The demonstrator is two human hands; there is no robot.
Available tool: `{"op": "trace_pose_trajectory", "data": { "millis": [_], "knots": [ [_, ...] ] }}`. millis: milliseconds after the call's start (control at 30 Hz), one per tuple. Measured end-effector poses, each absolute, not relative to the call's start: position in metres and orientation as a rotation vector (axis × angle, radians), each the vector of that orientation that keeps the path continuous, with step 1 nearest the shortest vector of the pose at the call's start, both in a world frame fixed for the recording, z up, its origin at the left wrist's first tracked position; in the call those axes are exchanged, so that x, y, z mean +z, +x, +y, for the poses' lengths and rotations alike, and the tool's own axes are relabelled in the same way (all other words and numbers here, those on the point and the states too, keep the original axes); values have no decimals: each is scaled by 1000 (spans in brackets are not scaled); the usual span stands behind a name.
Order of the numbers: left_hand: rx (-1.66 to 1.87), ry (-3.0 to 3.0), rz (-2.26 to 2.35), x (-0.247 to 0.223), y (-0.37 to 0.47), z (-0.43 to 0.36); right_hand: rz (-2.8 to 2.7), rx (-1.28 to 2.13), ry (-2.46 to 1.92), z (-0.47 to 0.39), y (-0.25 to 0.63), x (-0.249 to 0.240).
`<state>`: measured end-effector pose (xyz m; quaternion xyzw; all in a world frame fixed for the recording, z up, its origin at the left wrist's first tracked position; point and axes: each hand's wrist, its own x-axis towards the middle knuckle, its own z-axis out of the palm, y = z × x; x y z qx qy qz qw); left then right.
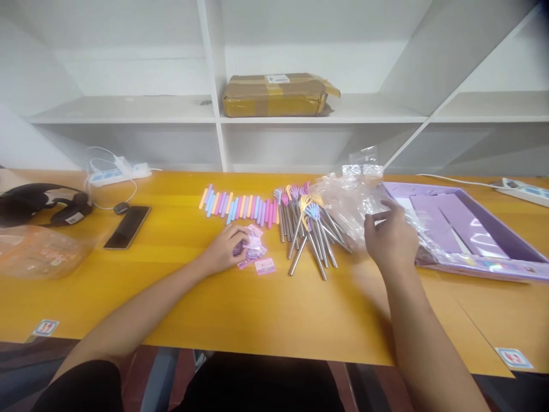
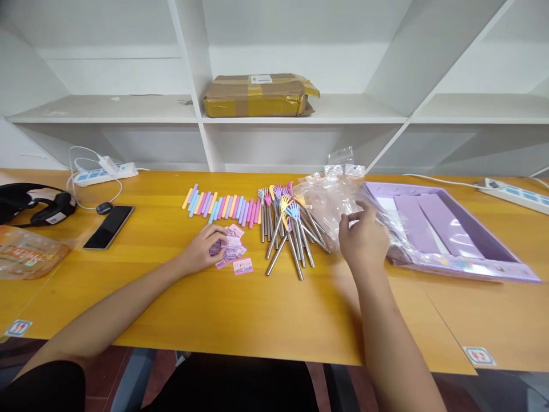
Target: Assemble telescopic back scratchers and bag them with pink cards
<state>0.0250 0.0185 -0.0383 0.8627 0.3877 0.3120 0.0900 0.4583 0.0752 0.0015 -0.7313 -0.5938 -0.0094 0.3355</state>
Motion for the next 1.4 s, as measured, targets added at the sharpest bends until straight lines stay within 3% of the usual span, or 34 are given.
{"op": "trace_pose_trajectory", "data": {
  "millis": [500,700,1033,1400],
  "knots": [
    [829,2544,1181,-40,24,20,-1488,-204,-1466,73,447,2],
    [818,2545,1188,-42,23,21,-1558,-77,-1281,66,426,-3],
    [823,2558,1217,-41,22,20,-1529,-110,-1516,72,450,5],
    [923,2316,1083,10,115,7,-1698,-76,-1253,50,416,14]
  ]
}}
